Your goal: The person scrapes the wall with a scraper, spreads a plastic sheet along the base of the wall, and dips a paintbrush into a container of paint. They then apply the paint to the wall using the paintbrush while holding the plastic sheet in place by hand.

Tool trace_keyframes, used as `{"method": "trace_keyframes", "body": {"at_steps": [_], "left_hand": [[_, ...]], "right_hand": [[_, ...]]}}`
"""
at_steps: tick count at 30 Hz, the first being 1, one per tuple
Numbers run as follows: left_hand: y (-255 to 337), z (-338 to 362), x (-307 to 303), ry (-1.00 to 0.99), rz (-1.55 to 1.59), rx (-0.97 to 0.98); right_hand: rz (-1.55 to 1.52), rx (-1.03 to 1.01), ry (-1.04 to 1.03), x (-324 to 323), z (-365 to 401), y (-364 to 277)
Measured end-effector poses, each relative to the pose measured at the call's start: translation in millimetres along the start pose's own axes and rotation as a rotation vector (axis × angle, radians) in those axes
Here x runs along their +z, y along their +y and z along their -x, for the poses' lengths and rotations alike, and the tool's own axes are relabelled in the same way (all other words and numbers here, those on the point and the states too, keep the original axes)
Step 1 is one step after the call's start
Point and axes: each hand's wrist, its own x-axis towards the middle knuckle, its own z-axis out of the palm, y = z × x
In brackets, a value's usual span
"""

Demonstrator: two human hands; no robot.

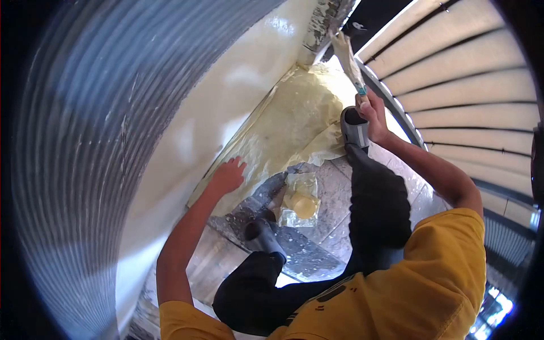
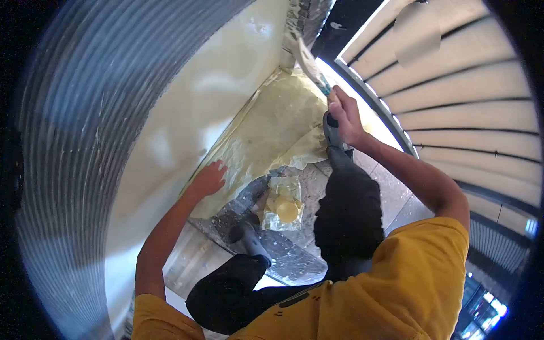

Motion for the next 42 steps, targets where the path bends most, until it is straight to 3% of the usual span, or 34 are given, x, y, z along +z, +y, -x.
{"method": "trace_keyframes", "body": {"at_steps": [2,4,5,7,8,9,11,13,14,16,20,23,24,26,28,29,30,32,35,38,42], "left_hand": [[-5,-11,20,0.013,-0.044,-0.11],[22,-26,-24,0.085,0.076,-0.205],[24,-37,-15,0.109,0.083,-0.215],[21,-62,12,0.348,0.216,-0.197],[17,-63,27,0.361,0.233,-0.202],[16,-60,40,0.423,0.179,-0.217],[32,-34,73,0.493,0.189,-0.278],[51,11,99,0.721,0.186,-0.435],[57,35,110,0.726,0.191,-0.457],[64,68,128,0.759,0.172,-0.494],[38,78,130,0.716,0.11,-0.445],[26,51,116,0.73,0.071,-0.371],[28,39,106,0.747,0.04,-0.326],[35,20,85,0.771,0.009,-0.316],[41,4,75,0.622,0.015,-0.22],[42,-6,75,0.609,0.016,-0.23],[41,-18,78,0.57,-0.018,-0.207],[34,-39,84,0.517,-0.061,-0.191],[33,-65,85,0.611,-0.081,-0.161],[31,-100,93,0.72,-0.027,-0.182],[38,-135,90,0.722,-0.005,-0.22]], "right_hand": [[0.073,0.125,0.019,-20,7,3],[-0.033,0.175,0.116,-28,14,-3],[-0.068,0.179,0.085,-39,17,-3],[0.018,0.052,0.156,-52,19,-3],[0.097,-0.098,0.094,-57,22,-12],[0.138,-0.124,0.133,-53,25,-17],[0.028,-0.081,0.077,-47,17,-27],[-0.002,-0.072,0.095,-23,24,-55],[-0.008,-0.082,0.132,-9,32,-74],[-0.037,-0.14,0.004,-10,29,-93],[0.067,-0.215,-0.064,-1,16,-113],[0.159,-0.249,-0.275,0,25,-98],[0.226,-0.286,-0.221,13,32,-92],[0.305,-0.238,-0.42,19,35,-83],[0.412,-0.171,-0.488,41,35,-70],[0.39,-0.303,-0.476,53,38,-54],[0.387,-0.178,-0.487,55,43,-34],[0.407,-0.196,-0.431,66,53,14],[0.269,0.157,-0.338,84,74,79],[0.16,0.247,-0.162,116,84,157],[-0.038,0.175,0.045,181,81,203]]}}
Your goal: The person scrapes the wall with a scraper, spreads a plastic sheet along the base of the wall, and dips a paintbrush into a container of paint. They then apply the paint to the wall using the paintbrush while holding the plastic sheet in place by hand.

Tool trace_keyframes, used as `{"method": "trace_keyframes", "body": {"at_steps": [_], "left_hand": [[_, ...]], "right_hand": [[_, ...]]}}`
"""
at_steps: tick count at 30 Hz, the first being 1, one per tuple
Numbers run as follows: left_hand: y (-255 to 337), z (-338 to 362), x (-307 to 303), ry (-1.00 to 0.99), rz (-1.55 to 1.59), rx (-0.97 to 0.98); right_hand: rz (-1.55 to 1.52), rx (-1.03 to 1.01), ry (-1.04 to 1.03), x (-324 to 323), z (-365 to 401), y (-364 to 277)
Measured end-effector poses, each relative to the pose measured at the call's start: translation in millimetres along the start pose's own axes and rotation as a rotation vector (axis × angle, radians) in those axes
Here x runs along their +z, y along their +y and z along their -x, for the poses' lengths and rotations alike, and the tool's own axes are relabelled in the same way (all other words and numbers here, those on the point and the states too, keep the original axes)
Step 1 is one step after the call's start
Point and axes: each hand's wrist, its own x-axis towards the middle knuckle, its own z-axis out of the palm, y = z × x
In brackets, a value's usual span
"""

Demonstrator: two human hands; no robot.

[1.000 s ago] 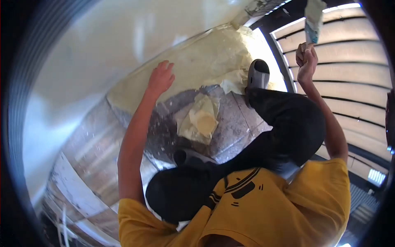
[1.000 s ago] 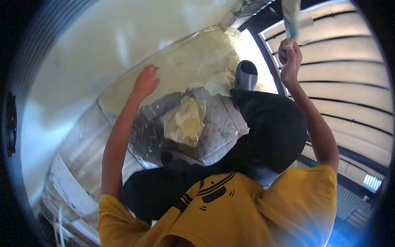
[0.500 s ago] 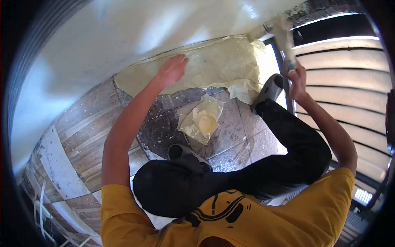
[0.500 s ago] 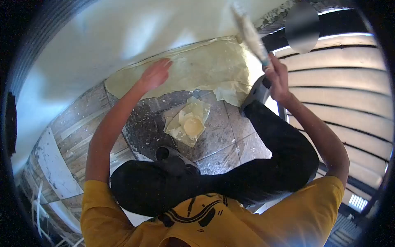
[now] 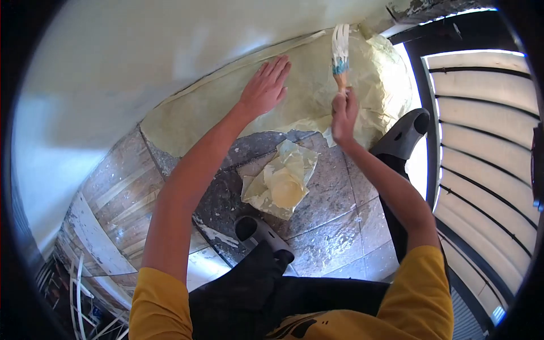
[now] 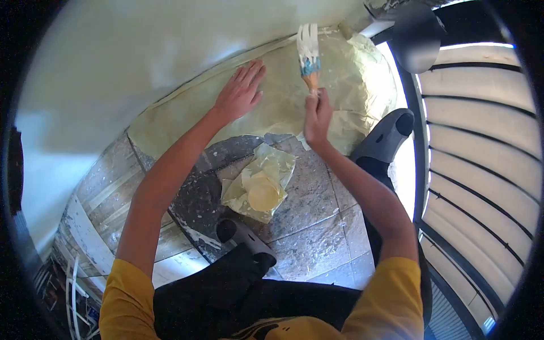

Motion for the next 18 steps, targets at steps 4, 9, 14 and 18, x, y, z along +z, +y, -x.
{"method": "trace_keyframes", "body": {"at_steps": [4,9,14,18], "left_hand": [[9,-29,6,0.043,-0.026,-0.033],[7,-55,25,0.038,-0.047,-0.003],[5,-60,46,-0.01,-0.03,-0.048],[2,-57,53,-0.031,-0.048,-0.075]], "right_hand": [[-0.126,-0.104,0.171,34,-20,4],[-0.019,-0.164,0.345,35,-38,-4],[0.299,-0.089,0.318,21,-38,12],[0.347,0.075,0.253,9,-38,3]]}}
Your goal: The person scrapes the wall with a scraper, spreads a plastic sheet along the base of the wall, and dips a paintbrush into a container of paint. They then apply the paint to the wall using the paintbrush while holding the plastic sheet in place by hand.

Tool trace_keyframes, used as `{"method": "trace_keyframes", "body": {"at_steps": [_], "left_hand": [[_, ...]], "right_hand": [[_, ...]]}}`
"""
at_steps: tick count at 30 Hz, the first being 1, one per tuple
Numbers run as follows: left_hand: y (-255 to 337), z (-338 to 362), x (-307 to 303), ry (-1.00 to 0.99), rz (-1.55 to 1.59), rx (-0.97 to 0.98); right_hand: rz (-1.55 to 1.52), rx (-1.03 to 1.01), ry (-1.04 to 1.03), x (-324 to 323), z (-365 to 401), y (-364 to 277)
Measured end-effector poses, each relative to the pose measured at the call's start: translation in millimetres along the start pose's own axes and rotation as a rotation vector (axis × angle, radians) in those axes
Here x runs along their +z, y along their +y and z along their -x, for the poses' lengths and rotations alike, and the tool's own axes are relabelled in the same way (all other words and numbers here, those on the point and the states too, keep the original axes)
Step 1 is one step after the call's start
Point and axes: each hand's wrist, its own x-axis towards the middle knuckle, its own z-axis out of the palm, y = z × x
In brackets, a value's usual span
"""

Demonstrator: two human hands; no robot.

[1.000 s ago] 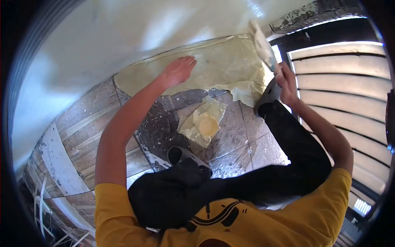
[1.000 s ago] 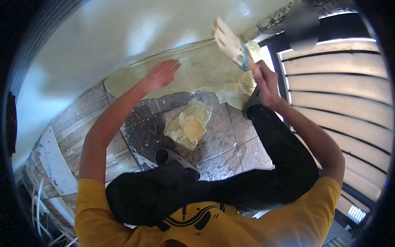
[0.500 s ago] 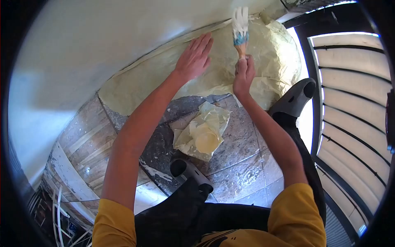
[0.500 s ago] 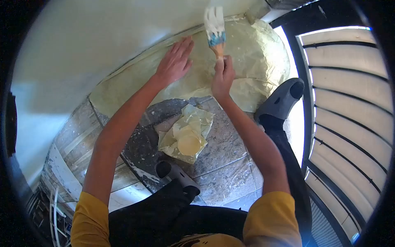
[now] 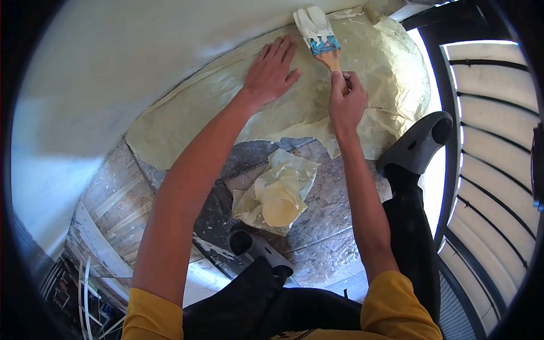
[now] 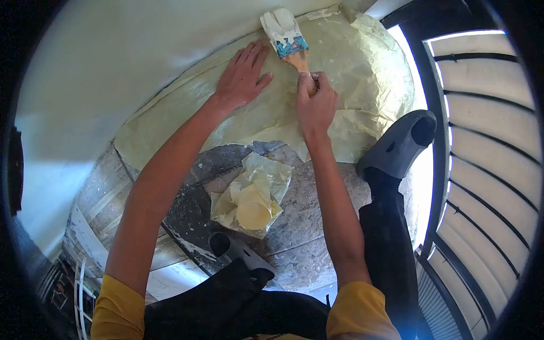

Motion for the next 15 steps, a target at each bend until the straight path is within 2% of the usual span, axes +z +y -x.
{"method": "trace_keyframes", "body": {"at_steps": [2,5,11,15], "left_hand": [[0,3,3,-0.004,-0.001,0.009],[-1,2,5,0.032,0.003,0.004],[-1,4,1,0.053,0.021,0.012],[4,11,-7,0.1,0.012,-0.086]], "right_hand": [[0.208,-0.001,-0.045,-8,-2,-9],[0.227,0.06,-0.133,-20,-9,-24],[0.277,0.05,-0.18,-28,-25,-42],[0.313,0.082,-0.23,-31,-36,-48]]}}
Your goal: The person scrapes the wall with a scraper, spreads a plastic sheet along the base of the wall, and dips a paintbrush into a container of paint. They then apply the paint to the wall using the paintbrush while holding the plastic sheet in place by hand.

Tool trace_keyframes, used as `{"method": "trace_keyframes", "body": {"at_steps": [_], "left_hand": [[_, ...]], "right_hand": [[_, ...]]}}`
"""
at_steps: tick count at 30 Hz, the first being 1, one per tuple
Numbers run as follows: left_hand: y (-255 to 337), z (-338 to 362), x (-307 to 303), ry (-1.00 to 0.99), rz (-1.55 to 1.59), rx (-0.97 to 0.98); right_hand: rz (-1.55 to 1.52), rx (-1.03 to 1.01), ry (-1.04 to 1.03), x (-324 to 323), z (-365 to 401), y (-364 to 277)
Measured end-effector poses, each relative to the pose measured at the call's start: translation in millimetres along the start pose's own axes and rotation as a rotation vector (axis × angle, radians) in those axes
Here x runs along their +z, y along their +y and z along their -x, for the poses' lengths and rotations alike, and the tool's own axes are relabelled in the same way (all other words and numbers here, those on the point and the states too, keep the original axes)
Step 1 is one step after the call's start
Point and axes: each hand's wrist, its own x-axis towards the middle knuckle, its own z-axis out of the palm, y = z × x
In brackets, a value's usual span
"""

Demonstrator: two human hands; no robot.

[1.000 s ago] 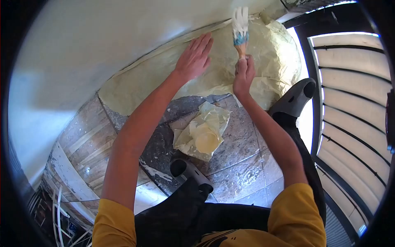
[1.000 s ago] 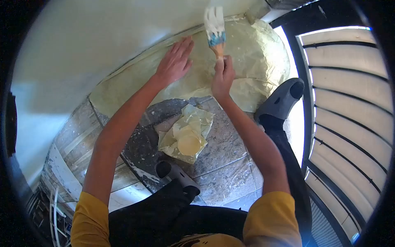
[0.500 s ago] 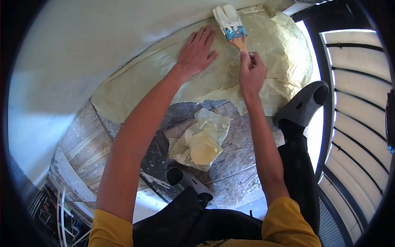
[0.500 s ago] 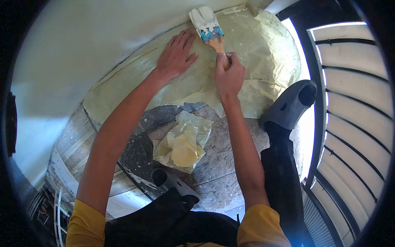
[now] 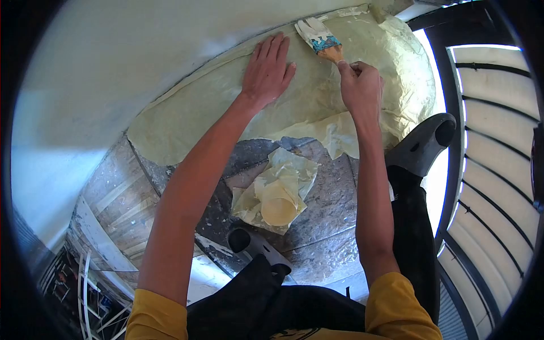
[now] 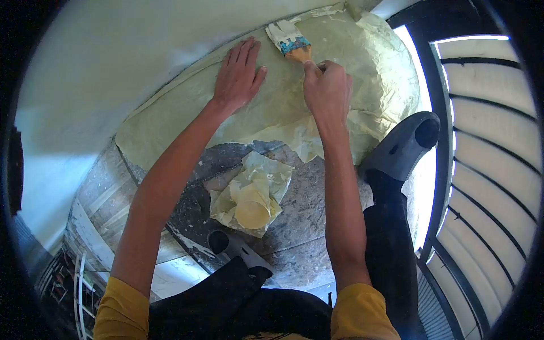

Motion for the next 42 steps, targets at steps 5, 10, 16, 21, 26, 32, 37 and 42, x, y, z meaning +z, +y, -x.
{"method": "trace_keyframes", "body": {"at_steps": [5,10,16,21,26,32,37,42], "left_hand": [[-3,7,2,0.022,-0.028,-0.025],[-1,8,2,0.029,-0.053,-0.016],[-2,9,2,0.006,-0.07,-0.029],[-6,10,3,-0.005,-0.06,-0.027],[-5,16,-3,-0.01,-0.041,-0.034],[-11,38,-18,0.047,-0.116,-0.147],[-21,55,-26,-0.021,-0.125,-0.21],[-32,66,-25,0.01,-0.111,-0.172]], "right_hand": [[-0.004,0.0,-0.02,0,-10,-3],[0.034,-0.038,-0.03,5,-19,-9],[-0.109,-0.069,0.026,4,-24,-27],[-0.22,-0.094,0.108,-20,0,-7],[-0.276,-0.01,0.091,-45,36,10],[-0.099,-0.022,-0.034,-12,29,-9],[-0.071,-0.075,-0.09,11,25,-31],[-0.087,-0.13,-0.13,26,17,-59]]}}
